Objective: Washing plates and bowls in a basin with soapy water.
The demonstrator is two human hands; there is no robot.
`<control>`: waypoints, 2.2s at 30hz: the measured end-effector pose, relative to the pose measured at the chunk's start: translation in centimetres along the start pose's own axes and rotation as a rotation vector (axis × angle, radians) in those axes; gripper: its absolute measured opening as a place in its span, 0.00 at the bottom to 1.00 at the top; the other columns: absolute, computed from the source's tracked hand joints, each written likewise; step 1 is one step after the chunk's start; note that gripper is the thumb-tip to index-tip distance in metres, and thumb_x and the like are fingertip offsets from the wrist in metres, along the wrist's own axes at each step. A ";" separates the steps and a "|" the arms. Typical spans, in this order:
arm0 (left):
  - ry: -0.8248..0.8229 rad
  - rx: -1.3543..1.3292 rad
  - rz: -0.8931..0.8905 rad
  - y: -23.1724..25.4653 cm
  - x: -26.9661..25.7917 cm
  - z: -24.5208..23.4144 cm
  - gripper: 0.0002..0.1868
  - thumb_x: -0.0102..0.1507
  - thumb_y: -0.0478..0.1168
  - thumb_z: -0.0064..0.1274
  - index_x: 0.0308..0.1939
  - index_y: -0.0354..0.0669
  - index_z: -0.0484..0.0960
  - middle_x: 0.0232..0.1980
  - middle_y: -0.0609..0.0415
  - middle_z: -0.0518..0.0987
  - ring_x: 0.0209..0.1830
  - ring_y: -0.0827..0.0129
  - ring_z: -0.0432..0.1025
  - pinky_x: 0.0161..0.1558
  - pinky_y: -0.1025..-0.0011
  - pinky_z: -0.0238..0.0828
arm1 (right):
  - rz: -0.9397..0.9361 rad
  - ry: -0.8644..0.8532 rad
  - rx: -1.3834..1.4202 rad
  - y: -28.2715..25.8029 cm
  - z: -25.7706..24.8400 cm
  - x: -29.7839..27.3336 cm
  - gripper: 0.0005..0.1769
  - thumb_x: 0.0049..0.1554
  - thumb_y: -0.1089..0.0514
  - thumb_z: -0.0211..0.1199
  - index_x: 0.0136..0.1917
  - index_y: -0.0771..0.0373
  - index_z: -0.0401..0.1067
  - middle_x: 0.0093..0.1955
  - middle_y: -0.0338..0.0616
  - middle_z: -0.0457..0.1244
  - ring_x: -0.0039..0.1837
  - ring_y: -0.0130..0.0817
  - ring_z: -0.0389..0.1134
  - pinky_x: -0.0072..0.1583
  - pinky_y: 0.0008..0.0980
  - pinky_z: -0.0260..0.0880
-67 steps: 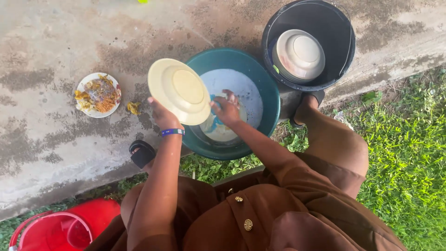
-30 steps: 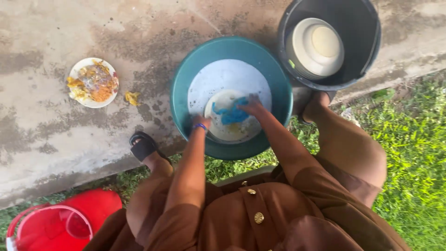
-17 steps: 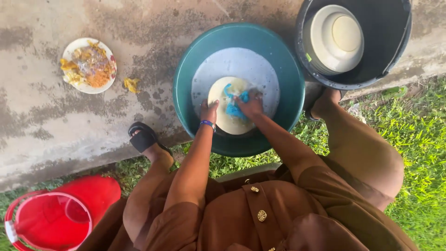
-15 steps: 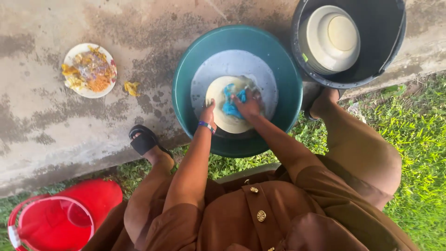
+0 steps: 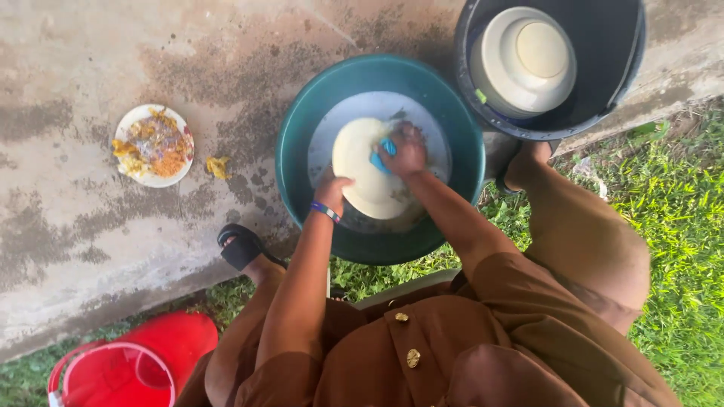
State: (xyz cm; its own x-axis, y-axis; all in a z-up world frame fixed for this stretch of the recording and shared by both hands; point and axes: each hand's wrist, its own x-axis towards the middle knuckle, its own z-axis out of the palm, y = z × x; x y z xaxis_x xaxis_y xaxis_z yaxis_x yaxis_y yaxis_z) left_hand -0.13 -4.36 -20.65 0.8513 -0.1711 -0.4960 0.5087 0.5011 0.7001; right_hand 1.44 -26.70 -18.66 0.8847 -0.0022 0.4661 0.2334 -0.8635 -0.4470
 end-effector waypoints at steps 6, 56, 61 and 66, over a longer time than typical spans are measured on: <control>-0.136 0.308 -0.114 2.8 -2.0 3.7 0.41 0.50 0.27 0.51 0.71 0.41 0.69 0.55 0.51 0.73 0.54 0.60 0.69 0.55 0.61 0.69 | 0.131 0.005 0.740 -6.3 -1.7 3.9 0.11 0.53 0.54 0.68 0.46 0.62 0.74 0.47 0.49 0.65 0.53 0.50 0.66 0.58 0.49 0.66; 0.075 1.132 0.485 15.8 -13.3 8.7 0.29 0.58 0.33 0.54 0.63 0.29 0.69 0.58 0.34 0.79 0.59 0.47 0.76 0.58 0.60 0.71 | 0.330 -0.695 -0.872 11.7 15.4 -14.8 0.38 0.54 0.48 0.60 0.76 0.53 0.58 0.73 0.55 0.54 0.70 0.71 0.55 0.61 0.78 0.55; 0.161 1.368 0.425 14.8 -12.8 7.5 0.31 0.64 0.40 0.55 0.71 0.38 0.65 0.60 0.32 0.79 0.61 0.40 0.73 0.58 0.54 0.70 | 0.374 -1.529 0.115 11.9 11.8 -8.7 0.16 0.54 0.56 0.66 0.53 0.65 0.70 0.44 0.53 0.63 0.43 0.50 0.66 0.44 0.56 0.65; 0.164 1.342 0.337 12.5 -11.7 4.1 0.39 0.68 0.44 0.51 0.80 0.46 0.52 0.64 0.33 0.76 0.64 0.40 0.70 0.62 0.55 0.67 | 0.605 -1.616 0.918 1.7 -2.6 2.5 0.10 0.48 0.60 0.69 0.45 0.60 0.75 0.39 0.44 0.70 0.35 0.36 0.72 0.41 0.38 0.78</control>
State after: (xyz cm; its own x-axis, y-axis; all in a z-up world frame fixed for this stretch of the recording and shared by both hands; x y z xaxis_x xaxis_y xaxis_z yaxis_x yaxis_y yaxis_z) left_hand -3.21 0.42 -4.04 0.9789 -0.0592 -0.1957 0.0977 -0.7055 0.7020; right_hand 3.02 -29.48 -16.28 0.2692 0.7002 -0.6612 -0.5606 -0.4443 -0.6988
